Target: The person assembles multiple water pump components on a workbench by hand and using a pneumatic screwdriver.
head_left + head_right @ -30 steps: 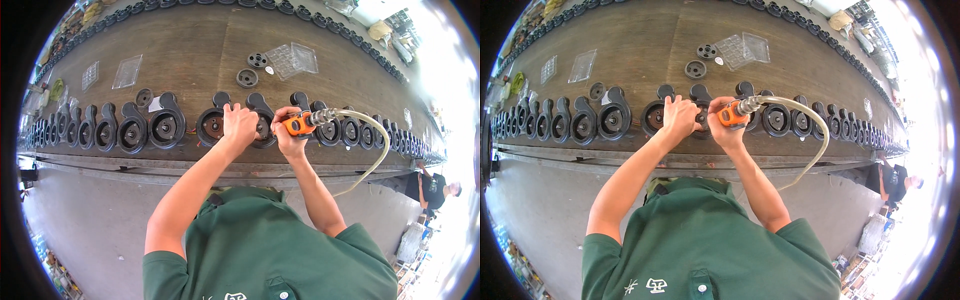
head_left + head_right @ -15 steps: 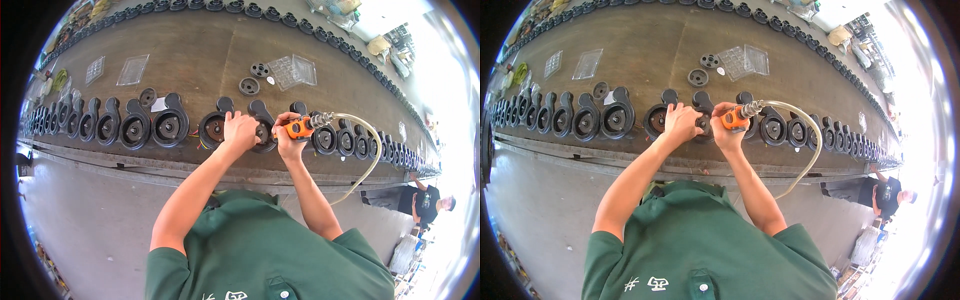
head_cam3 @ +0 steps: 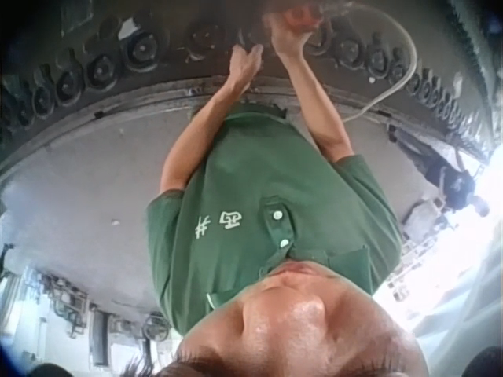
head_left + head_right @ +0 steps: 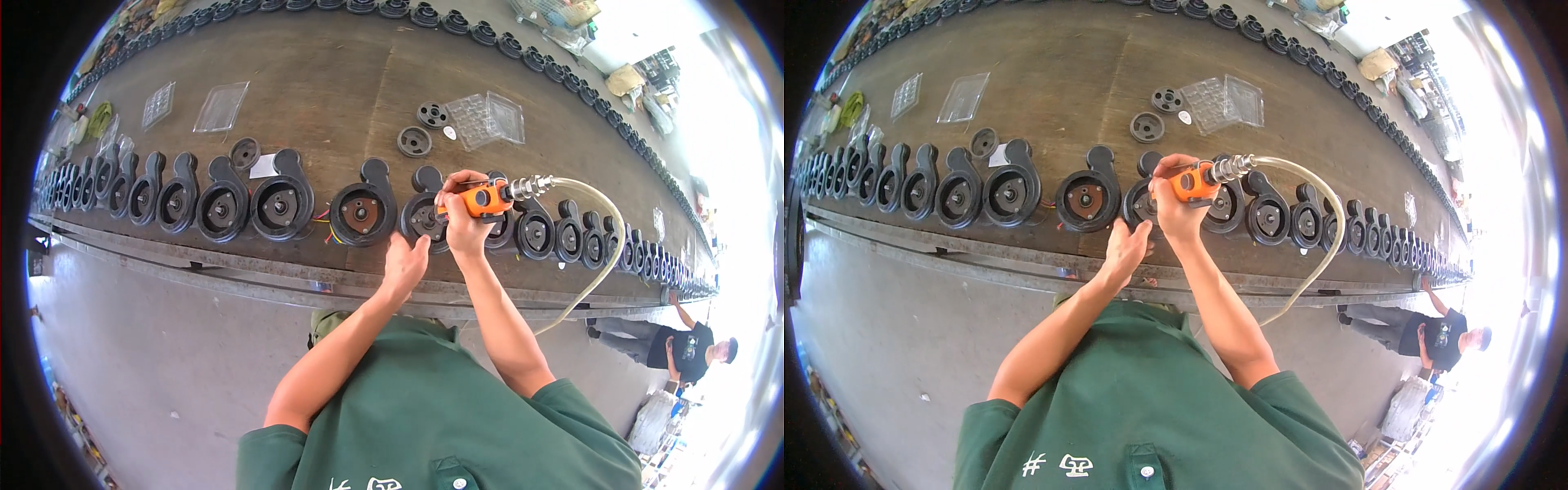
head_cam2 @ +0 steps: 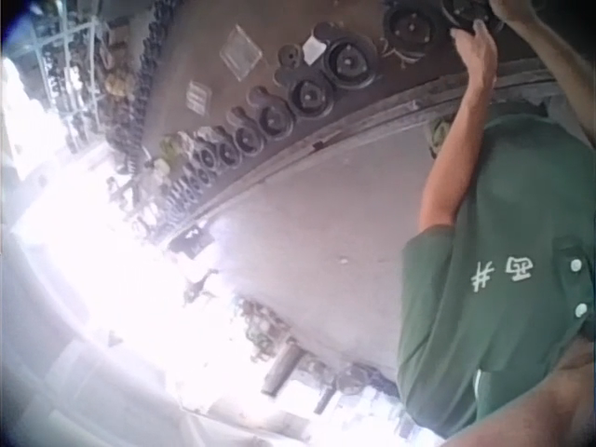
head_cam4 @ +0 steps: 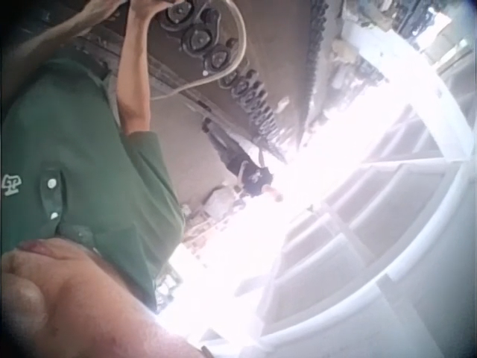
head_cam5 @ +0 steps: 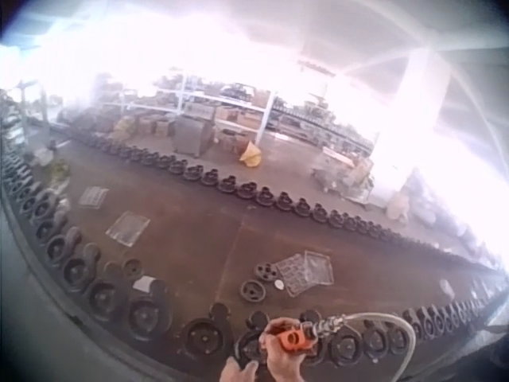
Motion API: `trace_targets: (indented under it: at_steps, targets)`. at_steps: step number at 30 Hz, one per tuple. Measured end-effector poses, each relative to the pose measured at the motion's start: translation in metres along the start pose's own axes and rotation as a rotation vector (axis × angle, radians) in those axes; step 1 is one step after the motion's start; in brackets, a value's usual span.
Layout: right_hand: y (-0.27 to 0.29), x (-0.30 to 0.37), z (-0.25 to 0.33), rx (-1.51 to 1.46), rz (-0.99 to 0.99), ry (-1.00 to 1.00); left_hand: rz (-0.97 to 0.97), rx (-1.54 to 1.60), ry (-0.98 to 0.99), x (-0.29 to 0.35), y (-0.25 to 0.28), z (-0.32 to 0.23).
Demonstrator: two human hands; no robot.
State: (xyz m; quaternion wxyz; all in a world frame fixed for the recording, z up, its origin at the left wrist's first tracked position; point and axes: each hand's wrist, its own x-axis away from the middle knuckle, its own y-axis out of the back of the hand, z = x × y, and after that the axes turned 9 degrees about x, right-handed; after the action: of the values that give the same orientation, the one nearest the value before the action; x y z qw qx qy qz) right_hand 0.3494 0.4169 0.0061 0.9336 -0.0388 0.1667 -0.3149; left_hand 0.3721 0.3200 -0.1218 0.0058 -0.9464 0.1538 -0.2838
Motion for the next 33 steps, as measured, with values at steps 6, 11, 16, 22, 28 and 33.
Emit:
trace_targets:
  at_steps: [6, 11, 16, 22, 28, 33]
  targets:
    - [0.007, -0.004, -0.006, 0.083, 0.066, -0.003, -0.126, -0.004, -0.013, 0.016, -0.016, -0.027]
    - [-0.002, -0.004, -0.002, 0.021, 0.023, -0.008, -0.190, 0.007, -0.033, 0.014, -0.017, -0.029]
    - [-0.002, -0.003, -0.002, -0.001, 0.039, -0.016, -0.243, -0.084, -0.106, 0.026, -0.017, -0.044]
    - [-0.010, 0.001, -0.006, 0.109, 0.220, -0.032, -0.235, 0.051, -0.123, 0.007, -0.020, -0.022]
    - [-0.011, -0.002, -0.009, 0.148, 0.189, -0.040, -0.291, -0.027, -0.132, 0.009, -0.026, -0.019]
    - [-0.010, -0.003, -0.013, 0.166, 0.199, -0.011, -0.269, 0.036, -0.130, 0.005, -0.026, -0.013]
